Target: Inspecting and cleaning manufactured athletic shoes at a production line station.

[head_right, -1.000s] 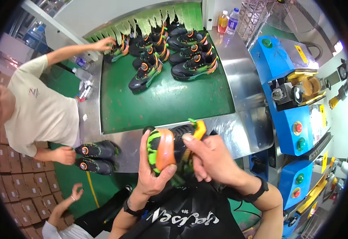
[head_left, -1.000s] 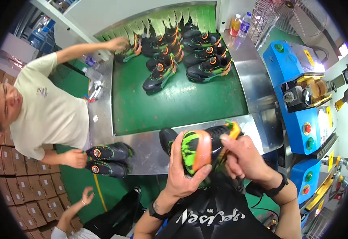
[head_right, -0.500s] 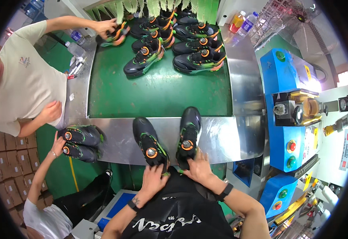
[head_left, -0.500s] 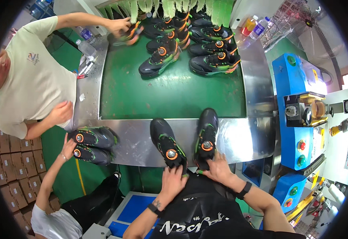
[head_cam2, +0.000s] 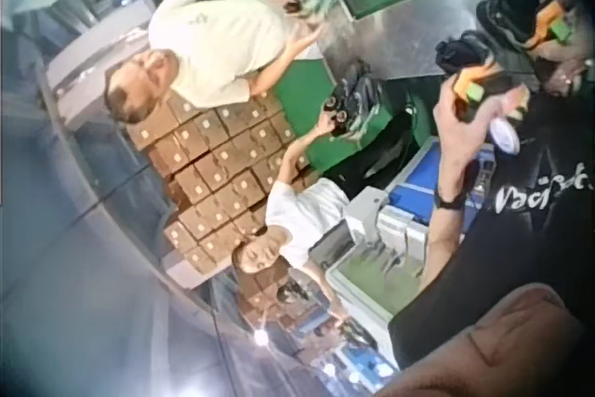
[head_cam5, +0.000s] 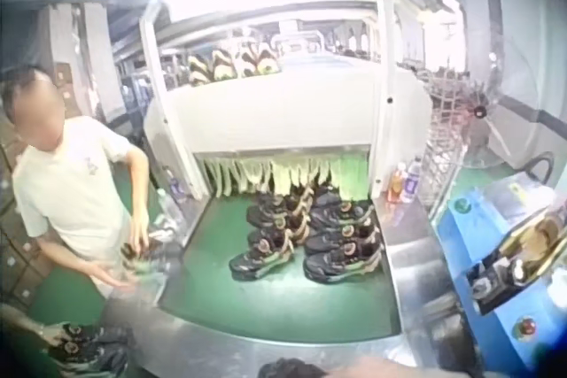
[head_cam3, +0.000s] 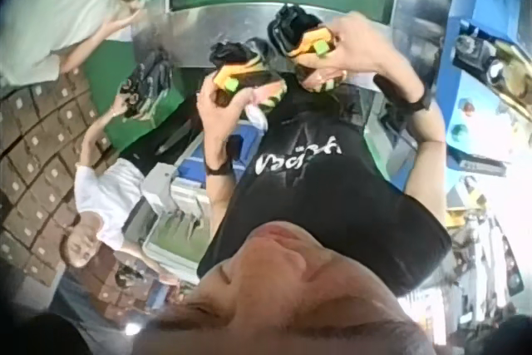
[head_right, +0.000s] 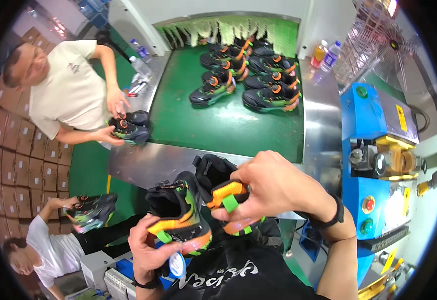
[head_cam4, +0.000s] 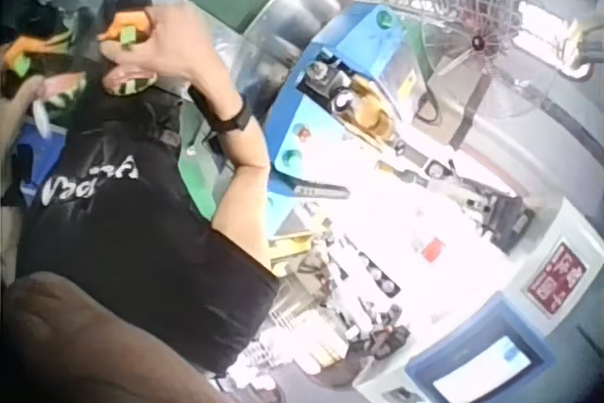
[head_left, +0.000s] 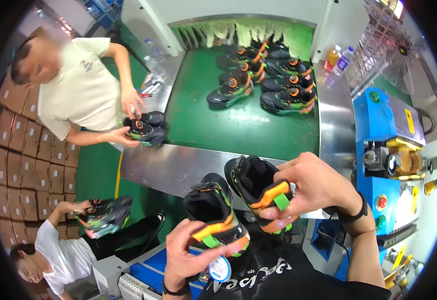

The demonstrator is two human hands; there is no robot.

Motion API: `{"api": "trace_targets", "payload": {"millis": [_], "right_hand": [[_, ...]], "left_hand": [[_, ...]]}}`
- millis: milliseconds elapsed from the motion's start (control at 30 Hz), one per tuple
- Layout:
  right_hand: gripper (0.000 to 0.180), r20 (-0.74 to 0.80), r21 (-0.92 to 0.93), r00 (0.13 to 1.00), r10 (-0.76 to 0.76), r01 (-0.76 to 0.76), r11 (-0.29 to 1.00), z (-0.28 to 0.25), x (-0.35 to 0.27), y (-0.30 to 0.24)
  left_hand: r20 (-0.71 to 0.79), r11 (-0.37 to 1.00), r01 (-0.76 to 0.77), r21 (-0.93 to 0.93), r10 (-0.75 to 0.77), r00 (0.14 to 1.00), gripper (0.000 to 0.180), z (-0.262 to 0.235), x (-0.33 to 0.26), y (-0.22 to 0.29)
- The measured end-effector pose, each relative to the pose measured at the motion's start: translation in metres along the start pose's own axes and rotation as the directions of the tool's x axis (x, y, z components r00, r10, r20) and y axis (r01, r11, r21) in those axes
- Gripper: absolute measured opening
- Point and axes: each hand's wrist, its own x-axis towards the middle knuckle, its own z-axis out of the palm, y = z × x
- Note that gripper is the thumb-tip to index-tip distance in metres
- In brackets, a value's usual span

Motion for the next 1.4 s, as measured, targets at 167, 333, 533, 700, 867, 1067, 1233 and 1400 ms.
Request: {"api": "trace_targets", "payload": {"millis": [167,333,533,700,867,1067,1233,1400], "right_hand": [[0.056,0.067,-0.118,0.992,-0.107,0.114,0.986,-0.01,0.011,-0.055],[0.061,0.129,-0.14,0.964,-0.232,0.25,0.958,-0.003,0.033,-0.078],[0.059,0.204,-0.042,0.907,-0.368,0.384,0.922,0.017,0.077,-0.086],[0.048,0.243,0.13,0.805,-0.541,0.526,0.841,0.056,0.1,-0.096],[0.06,0.201,0.52,0.778,-0.595,0.43,0.738,0.102,0.087,-0.163],[0.027,-0.091,0.654,0.358,-0.929,0.725,0.215,0.185,0.124,-0.221],[0.027,0.211,0.921,0.259,-0.943,0.27,0.28,0.285,0.124,-0.425],[0.055,0.216,0.836,-0.265,-0.94,0.548,0.037,0.387,0.077,-0.606]], "left_hand": [[-0.148,0.996,-0.065,-0.065,0.054,0.987,0.054,-0.011,-0.017,0.031],[-0.22,0.996,-0.082,0.029,0.087,0.972,0.048,-0.027,-0.03,0.04],[-0.315,0.986,-0.023,0.167,0.075,0.946,0.051,-0.036,-0.052,0.045],[-0.513,0.955,0.181,0.235,-0.036,0.858,0.044,-0.029,-0.083,0.084],[-0.685,0.863,0.205,0.463,0.201,0.701,0.047,-0.028,-0.164,0.127],[-0.754,0.543,0.532,0.65,0.369,0.544,0.032,-0.004,-0.277,0.226],[-0.775,0.185,0.884,0.429,0.579,0.254,0.035,-0.017,-0.347,0.267],[-0.875,0.091,0.992,0.086,0.483,0.032,0.052,-0.061,-0.418,0.28]]}}
